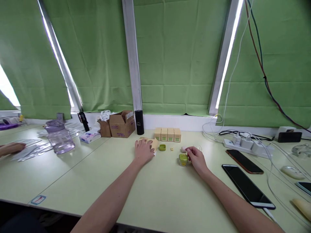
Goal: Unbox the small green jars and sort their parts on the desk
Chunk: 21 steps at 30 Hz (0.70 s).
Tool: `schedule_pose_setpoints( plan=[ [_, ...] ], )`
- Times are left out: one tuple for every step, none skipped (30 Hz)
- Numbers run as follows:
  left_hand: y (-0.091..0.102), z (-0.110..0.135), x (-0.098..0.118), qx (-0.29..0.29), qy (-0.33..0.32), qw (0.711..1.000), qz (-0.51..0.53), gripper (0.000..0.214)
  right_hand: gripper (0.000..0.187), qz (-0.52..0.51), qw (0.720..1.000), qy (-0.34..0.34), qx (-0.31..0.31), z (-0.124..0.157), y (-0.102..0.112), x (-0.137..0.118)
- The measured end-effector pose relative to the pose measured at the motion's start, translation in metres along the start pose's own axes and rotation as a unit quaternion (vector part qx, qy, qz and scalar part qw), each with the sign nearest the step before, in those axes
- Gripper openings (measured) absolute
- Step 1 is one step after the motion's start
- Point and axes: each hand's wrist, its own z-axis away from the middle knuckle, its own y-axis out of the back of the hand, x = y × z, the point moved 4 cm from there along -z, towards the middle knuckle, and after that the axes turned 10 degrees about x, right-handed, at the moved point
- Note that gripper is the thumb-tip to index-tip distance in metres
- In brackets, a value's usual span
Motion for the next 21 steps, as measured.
schedule_pose_setpoints(
  plan=[
    [-0.001, 0.0, 0.0, 0.001, 0.0, 1.0, -0.002, 0.046, 0.037, 0.001, 1.0, 0.001, 0.0, 0.0, 0.0, 0.0],
    [-0.001, 0.0, -0.001, 0.001, 0.002, 1.0, -0.005, 0.046, 0.037, 0.003, 1.0, 0.001, 0.0, 0.0, 0.0, 0.0],
    [-0.001, 0.0, -0.002, 0.0, 0.005, 1.0, -0.009, 0.046, 0.037, 0.005, 1.0, 0.002, -0.001, 0.0, 0.0, 0.0],
    [-0.002, 0.0, -0.002, -0.001, 0.008, 1.0, -0.012, 0.047, 0.037, 0.007, 1.0, 0.003, -0.001, 0.0, -0.001, 0.0],
    [-0.002, 0.0, -0.002, -0.002, 0.01, 1.0, -0.015, 0.047, 0.037, 0.01, 1.0, 0.004, -0.001, 0.0, 0.0, 0.0],
    [-0.002, 0.0, -0.002, -0.002, 0.012, 1.0, -0.017, 0.047, 0.038, 0.012, 1.0, 0.005, 0.0, 0.0, 0.0, 0.0],
    [-0.002, 0.0, -0.002, -0.003, 0.012, 1.0, -0.019, 0.047, 0.038, 0.012, 1.0, 0.005, 0.003, -0.001, 0.001, 0.0],
    [-0.001, 0.0, -0.002, -0.003, 0.012, 1.0, -0.02, 0.047, 0.039, 0.011, 1.0, 0.004, 0.009, -0.002, 0.002, 0.0],
    [-0.001, 0.0, -0.002, -0.003, 0.012, 1.0, -0.021, 0.047, 0.04, 0.007, 1.0, 0.002, 0.019, -0.004, 0.005, -0.001],
    [-0.001, 0.0, -0.001, -0.003, 0.012, 1.0, -0.021, 0.047, 0.041, 0.001, 0.999, -0.002, 0.033, -0.006, 0.007, -0.001],
    [0.0, 0.0, -0.001, -0.002, 0.013, 1.0, -0.02, 0.047, 0.042, -0.008, 0.999, -0.005, 0.05, -0.008, 0.011, -0.002],
    [0.0, 0.0, -0.001, -0.002, 0.013, 1.0, -0.02, 0.047, 0.043, -0.019, 0.997, -0.007, 0.07, -0.01, 0.015, -0.003],
    [0.0, 0.0, 0.0, -0.002, 0.013, 1.0, -0.019, 0.047, 0.045, -0.031, 0.995, -0.007, 0.092, -0.013, 0.02, -0.003],
    [0.001, 0.0, 0.0, -0.002, 0.013, 1.0, -0.017, 0.047, 0.046, -0.042, 0.993, -0.006, 0.112, -0.015, 0.024, -0.004],
    [0.001, 0.0, 0.0, -0.002, 0.013, 1.0, -0.016, 0.047, 0.047, -0.051, 0.99, -0.004, 0.132, -0.018, 0.029, -0.004],
    [0.001, 0.0, 0.0, -0.001, 0.012, 1.0, -0.014, 0.048, 0.048, -0.057, 0.987, -0.002, 0.149, -0.02, 0.032, -0.004],
    [0.001, 0.0, 0.0, -0.001, 0.011, 1.0, -0.012, 0.048, 0.048, -0.059, 0.985, -0.002, 0.161, -0.022, 0.035, -0.004],
    [0.002, 0.0, 0.001, -0.001, 0.01, 1.0, -0.011, 0.047, 0.049, -0.059, 0.984, -0.003, 0.17, -0.024, 0.037, -0.004],
    [0.002, 0.0, 0.001, 0.0, 0.01, 1.0, -0.009, 0.047, 0.049, -0.057, 0.983, -0.004, 0.173, -0.024, 0.039, -0.004],
    [0.003, 0.0, 0.001, 0.001, 0.01, 1.0, -0.008, 0.046, 0.048, -0.053, 0.984, -0.006, 0.171, -0.025, 0.039, -0.004],
    [0.004, 0.0, 0.002, 0.004, 0.011, 1.0, -0.007, 0.046, 0.047, -0.048, 0.985, -0.008, 0.163, -0.025, 0.038, -0.004]
  ],
)
